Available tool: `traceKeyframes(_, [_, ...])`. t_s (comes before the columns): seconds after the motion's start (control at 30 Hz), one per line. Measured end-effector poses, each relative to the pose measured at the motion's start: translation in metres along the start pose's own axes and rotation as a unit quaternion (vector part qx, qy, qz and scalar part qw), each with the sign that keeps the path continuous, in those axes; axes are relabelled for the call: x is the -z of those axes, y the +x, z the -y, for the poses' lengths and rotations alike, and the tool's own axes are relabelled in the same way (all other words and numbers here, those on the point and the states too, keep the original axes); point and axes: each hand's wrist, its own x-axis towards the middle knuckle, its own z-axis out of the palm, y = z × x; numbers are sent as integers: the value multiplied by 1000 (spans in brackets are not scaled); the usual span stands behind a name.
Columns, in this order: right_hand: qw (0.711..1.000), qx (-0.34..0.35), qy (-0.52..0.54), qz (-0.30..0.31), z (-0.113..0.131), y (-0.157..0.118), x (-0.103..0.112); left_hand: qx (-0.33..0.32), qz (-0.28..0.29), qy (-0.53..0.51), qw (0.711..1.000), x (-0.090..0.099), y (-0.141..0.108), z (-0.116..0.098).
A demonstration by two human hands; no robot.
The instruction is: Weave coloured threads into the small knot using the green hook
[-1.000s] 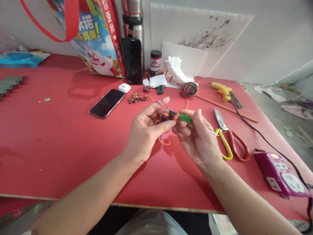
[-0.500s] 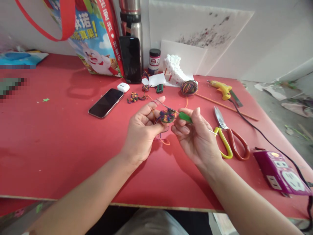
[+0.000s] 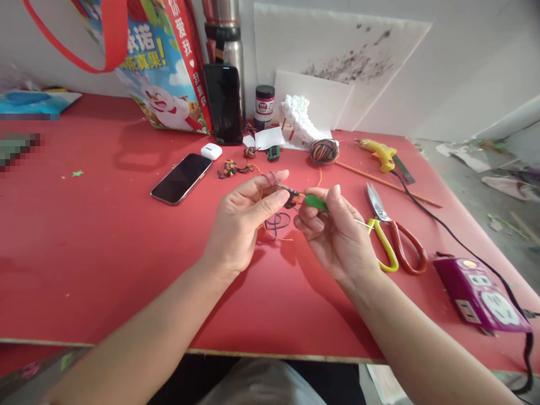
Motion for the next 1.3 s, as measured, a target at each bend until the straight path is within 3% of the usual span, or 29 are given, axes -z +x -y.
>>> traceKeyframes(0.33, [999,-7,-43,3,-2,-1,-1,29,-29,22,999,-2,-2,-7])
traceKeyframes(0.6, [986,101,-135,-2,-9,-6,3,42,-59,-2,997,-7,-4,-3])
traceKeyframes(0.7, [960,176,-216,5,-12,-11,6,61,-73,-24,995,-10,-7,-1])
traceKeyframes(0.87, [890,290,-352,11,-13,-14,8,72,-86,3,994,-12,-12,1])
traceKeyframes(0.97, [859,329,-391,20,-17,-14,7,73,-92,2,993,-13,-12,3])
traceKeyframes(1.07, [847,350,-400,6,-23,-14,7,77,-88,-19,993,-15,-11,3])
traceKeyframes(1.2, [857,366,-362,-12,-30,-14,10,103,-61,-43,992,-14,-7,1])
traceKeyframes(1.3, [907,307,-288,-6,-29,-13,10,114,-41,-49,991,-10,-3,-3])
